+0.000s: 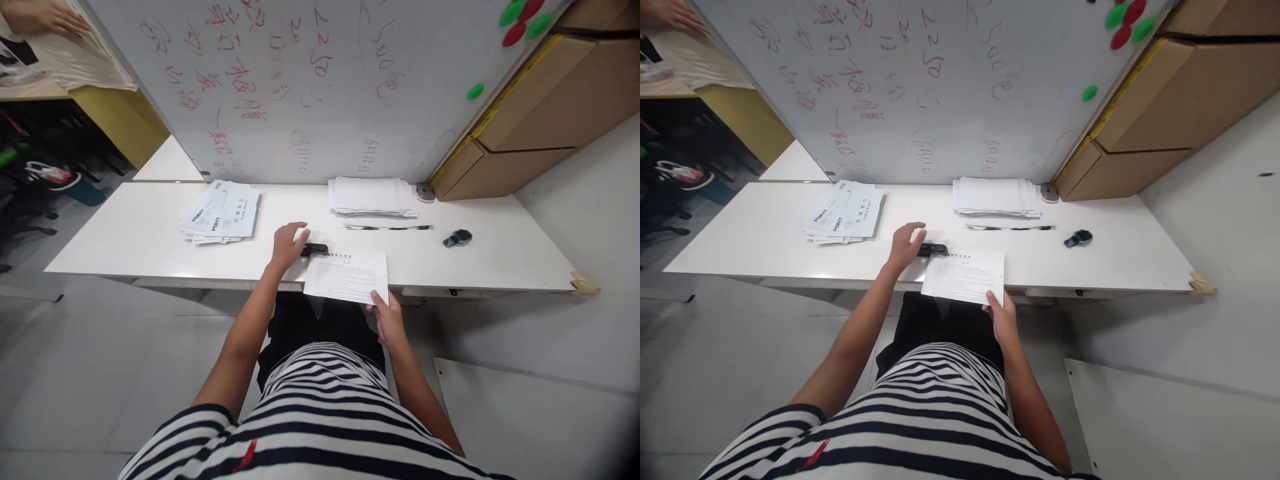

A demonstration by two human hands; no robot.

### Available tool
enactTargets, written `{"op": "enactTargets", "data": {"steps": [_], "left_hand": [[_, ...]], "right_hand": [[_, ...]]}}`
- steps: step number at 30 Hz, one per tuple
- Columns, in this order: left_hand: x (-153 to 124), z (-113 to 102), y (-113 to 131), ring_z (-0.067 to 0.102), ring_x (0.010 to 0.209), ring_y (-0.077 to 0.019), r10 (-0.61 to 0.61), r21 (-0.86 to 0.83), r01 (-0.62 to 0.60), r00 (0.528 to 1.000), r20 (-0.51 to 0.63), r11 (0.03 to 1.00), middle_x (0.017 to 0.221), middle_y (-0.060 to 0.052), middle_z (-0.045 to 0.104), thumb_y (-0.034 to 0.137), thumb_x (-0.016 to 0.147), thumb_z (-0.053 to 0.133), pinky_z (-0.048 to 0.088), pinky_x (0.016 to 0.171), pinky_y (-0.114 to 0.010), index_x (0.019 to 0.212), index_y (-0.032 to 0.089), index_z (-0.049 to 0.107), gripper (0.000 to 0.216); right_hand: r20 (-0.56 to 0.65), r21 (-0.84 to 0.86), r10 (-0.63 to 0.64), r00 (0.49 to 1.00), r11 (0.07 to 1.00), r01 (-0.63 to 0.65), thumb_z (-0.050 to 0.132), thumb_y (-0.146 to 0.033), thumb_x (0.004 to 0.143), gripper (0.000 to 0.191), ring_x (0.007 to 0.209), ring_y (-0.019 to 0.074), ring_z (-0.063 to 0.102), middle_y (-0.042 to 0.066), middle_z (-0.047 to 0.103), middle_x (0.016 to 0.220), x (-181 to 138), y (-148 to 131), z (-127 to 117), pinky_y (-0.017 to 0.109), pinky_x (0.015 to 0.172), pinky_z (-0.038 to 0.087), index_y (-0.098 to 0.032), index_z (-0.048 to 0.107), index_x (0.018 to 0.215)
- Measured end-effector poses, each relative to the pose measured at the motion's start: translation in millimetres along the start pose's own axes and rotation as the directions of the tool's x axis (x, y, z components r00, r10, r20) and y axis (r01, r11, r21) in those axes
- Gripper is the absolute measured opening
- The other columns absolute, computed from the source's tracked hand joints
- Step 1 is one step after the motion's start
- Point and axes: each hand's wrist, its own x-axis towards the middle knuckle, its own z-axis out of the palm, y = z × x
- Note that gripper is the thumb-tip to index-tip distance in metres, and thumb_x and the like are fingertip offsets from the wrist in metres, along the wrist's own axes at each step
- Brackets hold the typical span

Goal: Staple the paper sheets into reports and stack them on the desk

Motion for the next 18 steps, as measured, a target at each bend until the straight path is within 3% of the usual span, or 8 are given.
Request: {"op": "enactTargets", "data": {"steps": [3,7,12,18], "left_hand": [[-19,-10,-18,0.058,0.108,-0.0225,-0.044,0.029,0.040,0.988,0.147,0.999,0.117,-0.004,0.065,0.053,0.084,0.055,0.045,0.093,-0.036,0.119,0.024,0.059,0.045],[-22,-8,-29,0.058,0.105,-0.0239,-0.042,0.067,0.029,0.979,0.201,0.997,0.111,-0.002,0.066,0.052,0.077,0.064,0.044,0.092,-0.038,0.111,0.026,0.062,0.043],[-18,-4,-30,0.058,0.101,-0.0242,-0.060,0.086,0.044,0.977,0.202,0.995,0.106,-0.002,0.066,0.047,0.074,0.067,0.043,0.091,-0.039,0.102,0.025,0.064,0.036],[-21,-6,-26,0.057,0.100,-0.0249,-0.103,0.058,0.093,0.976,0.193,0.994,0.105,-0.003,0.066,0.046,0.074,0.067,0.044,0.090,-0.040,0.102,0.025,0.064,0.035]], "right_hand": [[-0.012,0.108,-0.009,1.000,0.994,0.010,0.073,-0.042,0.073,0.037,0.064,0.0102,0.052,0.003,0.067,0.098,-1,1,5,0.023,0.050,0.041,-0.021,0.066,0.102],[0.022,0.185,-0.037,0.999,0.982,0.032,0.060,-0.053,0.080,0.040,0.063,0.0124,0.054,0.004,0.067,0.099,-3,7,18,0.024,0.048,0.040,-0.022,0.062,0.105],[0.054,0.018,0.016,0.998,1.000,-0.017,0.065,-0.052,0.078,0.035,0.054,0.0119,0.053,0.003,0.067,0.070,-5,23,31,0.026,0.053,0.041,-0.017,0.063,0.083],[0.011,-0.159,0.009,1.000,0.987,-0.007,0.069,-0.053,0.072,0.038,0.053,0.0135,0.055,0.006,0.069,0.065,1,15,31,0.028,0.054,0.044,-0.016,0.064,0.072]]}}
